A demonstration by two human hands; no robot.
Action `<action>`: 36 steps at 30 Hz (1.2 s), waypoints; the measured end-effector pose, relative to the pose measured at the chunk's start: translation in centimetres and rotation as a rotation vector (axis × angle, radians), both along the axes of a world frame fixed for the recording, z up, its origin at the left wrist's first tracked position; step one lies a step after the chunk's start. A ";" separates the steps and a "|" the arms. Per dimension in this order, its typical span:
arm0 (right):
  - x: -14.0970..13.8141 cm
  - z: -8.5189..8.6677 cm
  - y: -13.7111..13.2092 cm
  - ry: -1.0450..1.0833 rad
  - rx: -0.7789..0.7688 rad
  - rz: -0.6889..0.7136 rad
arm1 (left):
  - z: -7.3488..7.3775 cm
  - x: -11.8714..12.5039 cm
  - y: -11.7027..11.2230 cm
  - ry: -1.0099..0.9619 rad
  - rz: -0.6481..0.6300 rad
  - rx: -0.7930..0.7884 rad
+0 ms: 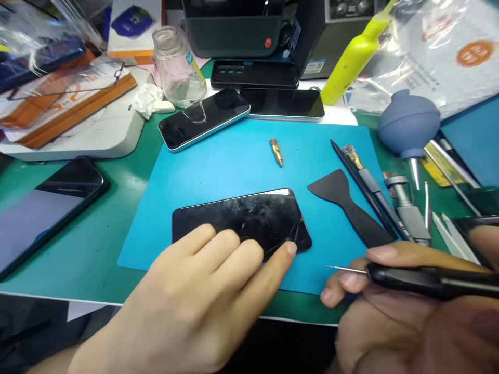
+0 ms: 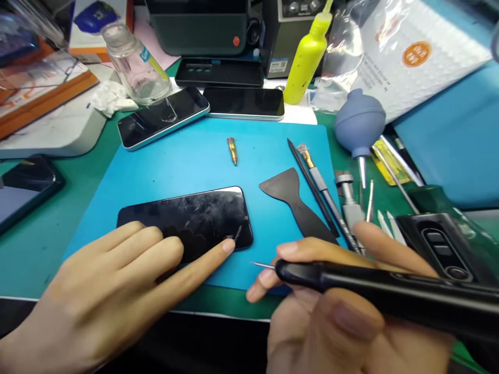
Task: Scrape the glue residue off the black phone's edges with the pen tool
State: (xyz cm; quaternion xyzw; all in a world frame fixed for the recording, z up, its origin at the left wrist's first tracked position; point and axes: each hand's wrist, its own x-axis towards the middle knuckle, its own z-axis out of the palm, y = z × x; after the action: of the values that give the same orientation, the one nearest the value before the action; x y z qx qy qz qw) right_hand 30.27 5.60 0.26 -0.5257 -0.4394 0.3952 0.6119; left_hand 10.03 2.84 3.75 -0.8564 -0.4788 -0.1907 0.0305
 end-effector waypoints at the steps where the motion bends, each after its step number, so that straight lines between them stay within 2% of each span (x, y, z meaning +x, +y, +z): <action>1: -0.6 0.5 0.1 -0.035 0.041 0.003 | 0.0 0.0 0.0 0.008 0.003 0.013; 4: -1.4 0.8 0.4 -0.096 0.133 -0.031 | -0.4 0.1 -0.3 0.044 -0.001 0.054; 12: -1.5 0.0 0.7 0.010 0.181 0.006 | -0.7 0.3 -0.3 0.047 -0.022 0.105; 21: -0.9 -0.1 1.5 0.175 0.098 0.018 | -0.9 0.7 -0.5 0.026 0.004 0.161; 28: -1.2 0.1 1.1 0.117 0.138 0.018 | -0.9 0.5 -0.1 0.011 0.004 0.135; 36: -1.3 0.6 1.0 0.027 0.215 0.002 | -1.2 0.6 -0.2 -0.037 0.000 0.195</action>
State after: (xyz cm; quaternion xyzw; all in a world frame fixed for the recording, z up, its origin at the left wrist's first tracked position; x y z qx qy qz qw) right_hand 28.92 6.63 0.87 -0.4513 -0.4716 0.3534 0.6701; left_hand 10.68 2.64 2.54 -0.8459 -0.4583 -0.2520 0.1047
